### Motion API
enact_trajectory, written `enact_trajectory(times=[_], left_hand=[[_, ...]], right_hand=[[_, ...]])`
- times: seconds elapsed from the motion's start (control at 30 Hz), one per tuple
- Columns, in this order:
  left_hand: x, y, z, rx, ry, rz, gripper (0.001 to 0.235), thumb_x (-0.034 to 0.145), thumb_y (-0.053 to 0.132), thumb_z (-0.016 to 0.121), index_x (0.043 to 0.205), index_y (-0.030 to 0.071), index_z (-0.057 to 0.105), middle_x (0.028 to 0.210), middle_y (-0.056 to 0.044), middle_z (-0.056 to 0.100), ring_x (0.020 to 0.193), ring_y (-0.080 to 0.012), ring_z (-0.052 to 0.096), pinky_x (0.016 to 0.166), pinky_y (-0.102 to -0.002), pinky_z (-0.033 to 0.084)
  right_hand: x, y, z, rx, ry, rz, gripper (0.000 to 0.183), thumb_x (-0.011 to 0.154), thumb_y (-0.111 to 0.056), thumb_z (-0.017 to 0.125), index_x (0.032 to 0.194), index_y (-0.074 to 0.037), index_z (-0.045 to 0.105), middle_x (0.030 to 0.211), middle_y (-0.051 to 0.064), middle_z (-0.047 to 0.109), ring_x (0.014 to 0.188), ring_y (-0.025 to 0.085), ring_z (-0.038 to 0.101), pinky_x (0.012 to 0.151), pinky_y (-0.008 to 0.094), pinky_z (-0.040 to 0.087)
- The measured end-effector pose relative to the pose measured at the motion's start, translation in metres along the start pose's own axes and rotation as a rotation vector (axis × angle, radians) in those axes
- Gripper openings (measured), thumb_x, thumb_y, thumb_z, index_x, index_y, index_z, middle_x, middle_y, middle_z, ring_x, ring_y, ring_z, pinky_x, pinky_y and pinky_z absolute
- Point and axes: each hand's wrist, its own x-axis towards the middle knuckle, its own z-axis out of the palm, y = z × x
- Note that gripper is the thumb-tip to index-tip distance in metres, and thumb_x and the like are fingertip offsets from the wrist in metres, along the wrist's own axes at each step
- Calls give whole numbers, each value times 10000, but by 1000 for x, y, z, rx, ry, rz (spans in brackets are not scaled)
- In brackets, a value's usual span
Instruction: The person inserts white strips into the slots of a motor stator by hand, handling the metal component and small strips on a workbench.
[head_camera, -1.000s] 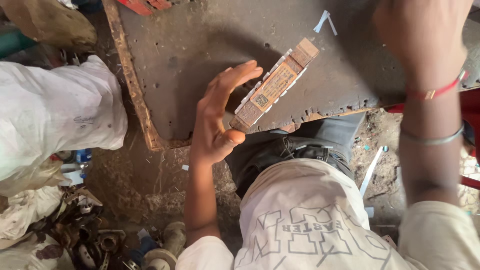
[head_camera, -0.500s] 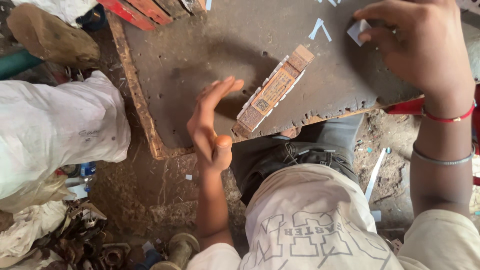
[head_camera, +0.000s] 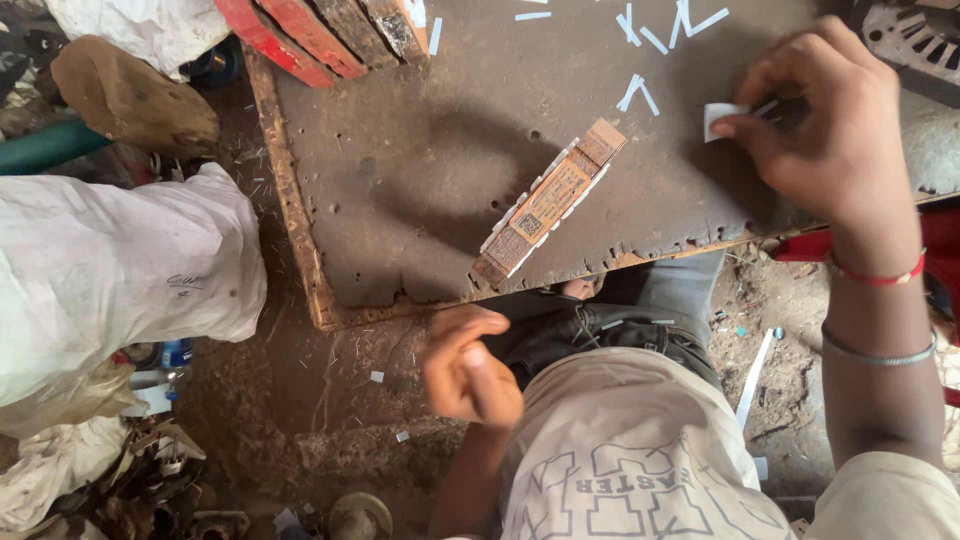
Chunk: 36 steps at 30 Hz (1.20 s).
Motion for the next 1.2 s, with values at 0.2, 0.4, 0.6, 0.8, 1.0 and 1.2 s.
enact_trajectory(times=[0.2, 0.4, 0.6, 0.8, 1.0, 1.2], left_hand=[[5, 32, 21, 128, -391, -239, 232, 941, -25, 715, 1169, -43, 672, 1084, -185, 684, 928, -229, 687, 834, -327, 587], [17, 29, 22, -41, -446, -333, 231, 941, -97, 725, 1142, 11, 695, 1101, -109, 731, 1004, -212, 761, 855, -296, 626], [15, 27, 19, -118, -466, -504, 210, 917, -87, 732, 1106, -1, 704, 1088, -122, 719, 930, -230, 752, 819, -315, 636], [38, 36, 10, 40, -640, -60, 293, 806, 31, 838, 1060, -1, 696, 1072, -146, 698, 964, -298, 719, 835, -368, 619], [28, 30, 4, 35, -506, -175, 214, 923, -43, 815, 1095, 14, 702, 1120, -88, 734, 1007, -225, 761, 817, -297, 646], [30, 23, -7, 209, -394, 164, 156, 1013, 97, 690, 1117, -19, 679, 1188, -178, 684, 1071, -303, 707, 908, -410, 627]], right_hand=[[-79, -68, 37, 328, -31, 4, 221, 782, 133, 716, 909, -45, 680, 959, 95, 737, 904, 180, 748, 802, 277, 584], [-94, -88, 63, 491, 83, 93, 194, 851, 53, 808, 995, 22, 682, 1002, 127, 745, 864, 170, 732, 715, 233, 573], [-113, -77, 63, 954, -48, 433, 132, 909, 126, 696, 1023, 73, 735, 969, 158, 750, 744, 147, 722, 598, 227, 560], [-115, -62, 66, 1597, -200, 794, 142, 889, 151, 685, 1012, 108, 741, 884, 204, 741, 638, 154, 654, 463, 219, 460], [-93, -94, 56, 954, -228, 453, 299, 744, 67, 774, 1037, 33, 721, 1039, 123, 728, 844, 170, 732, 741, 291, 610], [-75, -111, 66, 290, 72, 98, 285, 805, 3, 878, 1046, 27, 727, 1044, 143, 732, 870, 192, 728, 767, 276, 578]])
